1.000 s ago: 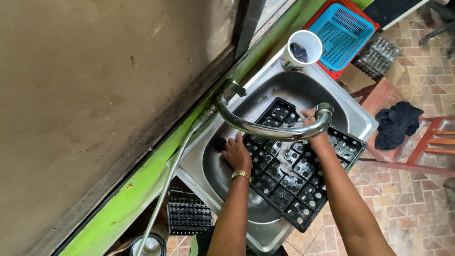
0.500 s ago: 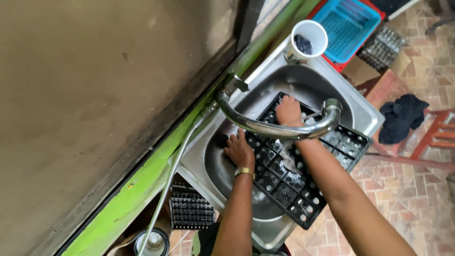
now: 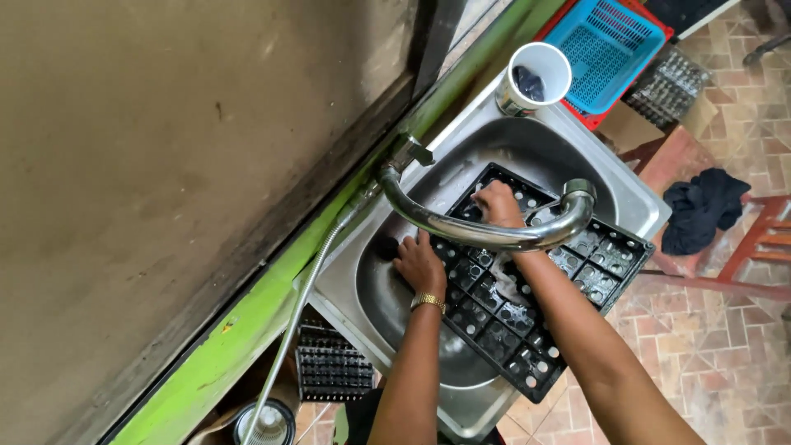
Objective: Washing a black plastic seedling tray in a sink using a cloth and water to remove dirt and debris.
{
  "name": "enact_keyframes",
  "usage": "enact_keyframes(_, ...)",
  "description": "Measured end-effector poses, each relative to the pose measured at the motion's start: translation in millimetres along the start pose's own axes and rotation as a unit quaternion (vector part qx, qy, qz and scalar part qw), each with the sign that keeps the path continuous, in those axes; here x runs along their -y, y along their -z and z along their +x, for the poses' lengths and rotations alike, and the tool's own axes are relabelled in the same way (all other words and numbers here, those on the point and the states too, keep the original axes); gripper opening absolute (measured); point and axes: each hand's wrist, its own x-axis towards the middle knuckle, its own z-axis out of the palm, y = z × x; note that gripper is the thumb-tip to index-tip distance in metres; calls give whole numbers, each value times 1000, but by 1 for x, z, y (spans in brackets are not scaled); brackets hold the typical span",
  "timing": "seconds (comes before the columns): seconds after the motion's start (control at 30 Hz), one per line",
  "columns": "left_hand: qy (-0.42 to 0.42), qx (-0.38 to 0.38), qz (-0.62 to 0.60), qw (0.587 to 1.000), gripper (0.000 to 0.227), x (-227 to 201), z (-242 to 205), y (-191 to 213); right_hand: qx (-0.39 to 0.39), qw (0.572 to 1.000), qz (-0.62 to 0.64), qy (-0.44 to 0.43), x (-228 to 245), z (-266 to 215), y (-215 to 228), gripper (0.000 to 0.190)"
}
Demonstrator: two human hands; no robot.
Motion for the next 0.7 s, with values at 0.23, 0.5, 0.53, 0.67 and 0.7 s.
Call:
enact_keyframes(0.23,-9,-6,6,1000,19,1,5,-6,-25,982,-185,8,-18,2,-69,5)
enact_keyframes(0.5,-28,-13,18,999,23,9,5,-21,217,960,-174,40,24,6,27,15)
enact_keyframes(0.53,-31,-15,16,999,23,9,6,-21,214,960,-175,40,19,6,24,15)
enact_keyframes(0.67,-23,-13,6,1000,20,4,5,-12,73,955,-273,89,-35,-3,-18,3)
enact_keyframes(0.7,-22,-9,-2,1000,20,2,3,-7,6,948,-300,107,-57,-10,-37,6)
